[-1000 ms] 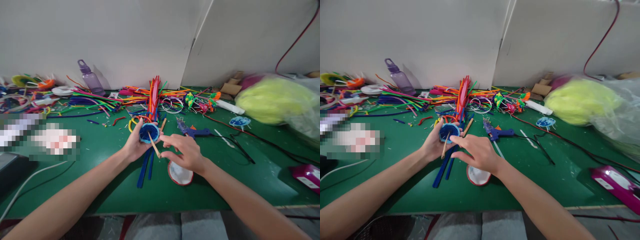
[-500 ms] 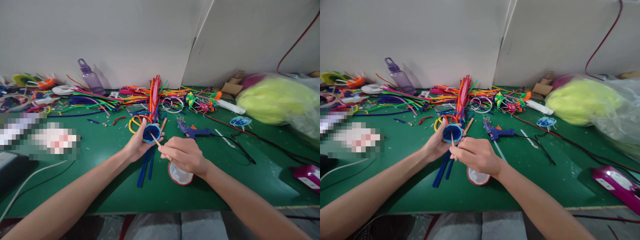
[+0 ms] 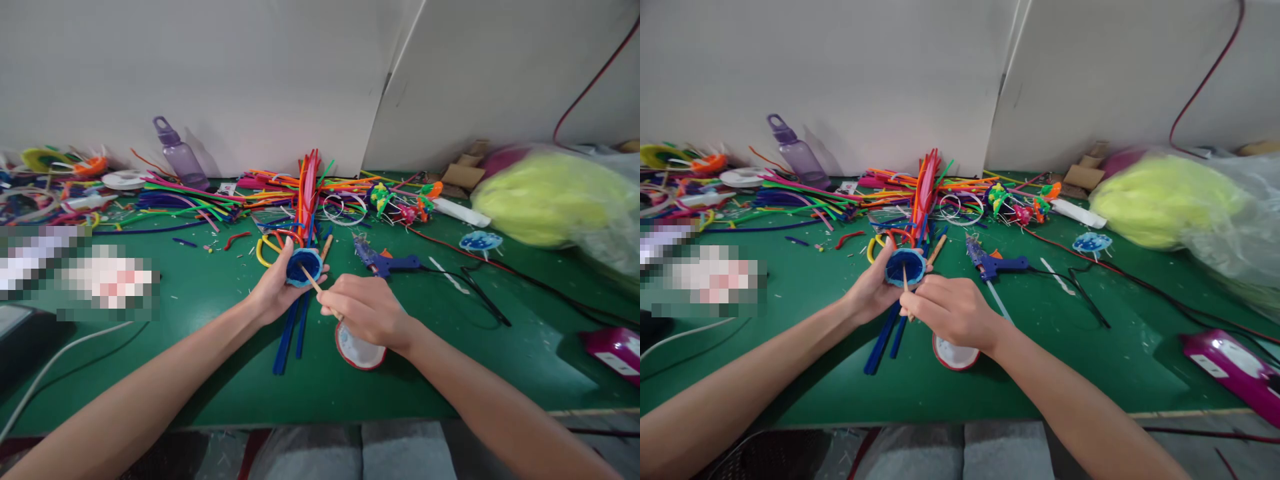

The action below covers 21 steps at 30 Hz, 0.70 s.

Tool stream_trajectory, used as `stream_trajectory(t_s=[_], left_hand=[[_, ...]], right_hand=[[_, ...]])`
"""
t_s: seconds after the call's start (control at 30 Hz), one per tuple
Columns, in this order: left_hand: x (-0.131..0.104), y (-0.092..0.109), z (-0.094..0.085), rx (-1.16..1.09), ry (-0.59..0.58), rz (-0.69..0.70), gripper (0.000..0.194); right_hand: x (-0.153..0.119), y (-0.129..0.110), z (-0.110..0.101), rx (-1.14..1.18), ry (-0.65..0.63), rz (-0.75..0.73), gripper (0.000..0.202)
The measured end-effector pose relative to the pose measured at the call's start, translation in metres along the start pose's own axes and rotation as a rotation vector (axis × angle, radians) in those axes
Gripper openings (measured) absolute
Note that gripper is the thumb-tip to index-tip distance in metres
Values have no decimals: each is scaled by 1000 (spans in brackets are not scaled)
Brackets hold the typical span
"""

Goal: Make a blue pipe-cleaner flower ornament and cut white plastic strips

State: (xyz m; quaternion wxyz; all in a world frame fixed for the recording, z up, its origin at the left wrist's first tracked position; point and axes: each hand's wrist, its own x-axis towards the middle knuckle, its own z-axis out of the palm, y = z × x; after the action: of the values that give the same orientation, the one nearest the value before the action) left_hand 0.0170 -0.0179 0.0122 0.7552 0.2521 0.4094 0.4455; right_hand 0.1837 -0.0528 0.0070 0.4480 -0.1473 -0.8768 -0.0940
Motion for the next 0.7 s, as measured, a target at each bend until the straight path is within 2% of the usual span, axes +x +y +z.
stream_trajectory(t_s=[0.33, 0.5, 0.57, 0.7], left_hand=[[5, -2, -4, -12, -11, 16, 50], [7, 2, -5, -52, 21, 17, 52], [7, 4, -6, -101, 25, 9, 53], [6, 8, -7, -171, -22, -23, 58]], right_hand=[[-2, 3, 2, 4, -6, 0, 14], [-7, 7, 4, 77, 17, 213, 48], [-8, 9, 3, 66, 28, 270, 43], [-9, 13, 4, 31, 47, 286, 31]])
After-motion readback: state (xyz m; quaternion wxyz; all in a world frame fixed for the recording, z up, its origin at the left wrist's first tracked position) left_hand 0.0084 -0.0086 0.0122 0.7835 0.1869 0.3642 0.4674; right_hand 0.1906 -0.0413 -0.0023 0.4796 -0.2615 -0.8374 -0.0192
